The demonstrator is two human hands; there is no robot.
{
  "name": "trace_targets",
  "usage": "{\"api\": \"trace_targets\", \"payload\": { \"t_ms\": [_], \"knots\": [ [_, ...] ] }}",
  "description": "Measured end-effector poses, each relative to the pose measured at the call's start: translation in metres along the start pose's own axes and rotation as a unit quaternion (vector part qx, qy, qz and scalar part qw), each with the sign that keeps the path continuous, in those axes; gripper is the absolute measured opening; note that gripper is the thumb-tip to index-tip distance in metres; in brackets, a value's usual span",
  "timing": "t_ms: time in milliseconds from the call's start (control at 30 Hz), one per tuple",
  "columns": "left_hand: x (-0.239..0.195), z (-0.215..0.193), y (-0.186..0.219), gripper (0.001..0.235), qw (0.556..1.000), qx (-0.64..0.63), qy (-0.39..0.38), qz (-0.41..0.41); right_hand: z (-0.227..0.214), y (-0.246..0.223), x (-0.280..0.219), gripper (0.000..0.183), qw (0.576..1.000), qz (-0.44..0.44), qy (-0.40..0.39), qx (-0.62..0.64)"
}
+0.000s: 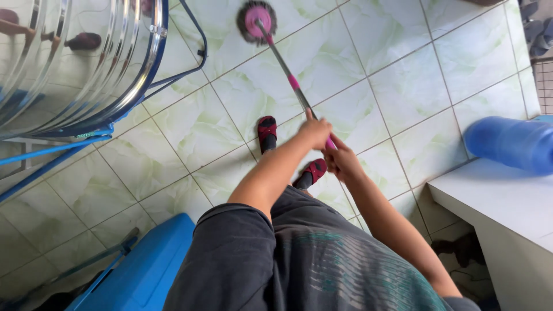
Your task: Mopping the tiled floor around water storage tanks and jugs.
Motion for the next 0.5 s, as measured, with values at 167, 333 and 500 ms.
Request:
{"api": "trace_targets", "payload": {
  "t_ms": [167, 333, 500],
  "knots": [
    [-0.036, 0.048, 0.165, 0.075, 0.992, 0.005, -0.119, 0.034, -0.116, 0.094, -0.104, 0.073, 0.998, 0.035, 0.051, 0.012],
    [-0.060, 0.075, 0.286, 0.061, 0.973, 0.101, -0.193, 0.082, -0.200, 0.146, -0.186, 0.069, 0.996, 0.027, 0.091, 0.002],
    [-0.041, 0.095, 0.316, 0.058, 0.953, 0.160, -0.227, 0.121, -0.221, 0.142, -0.190, 0.061, 0.995, 0.011, 0.101, 0.021]
  ]
}}
Point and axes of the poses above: each hand's wrist, its own x-axis towards the middle knuckle, its own z-axis out of the palm, y = z × x, the point moved 9 cm from there along x, towards the middle knuckle, and after that the axes turned 6 degrees about -y, right-handed, at the moved point
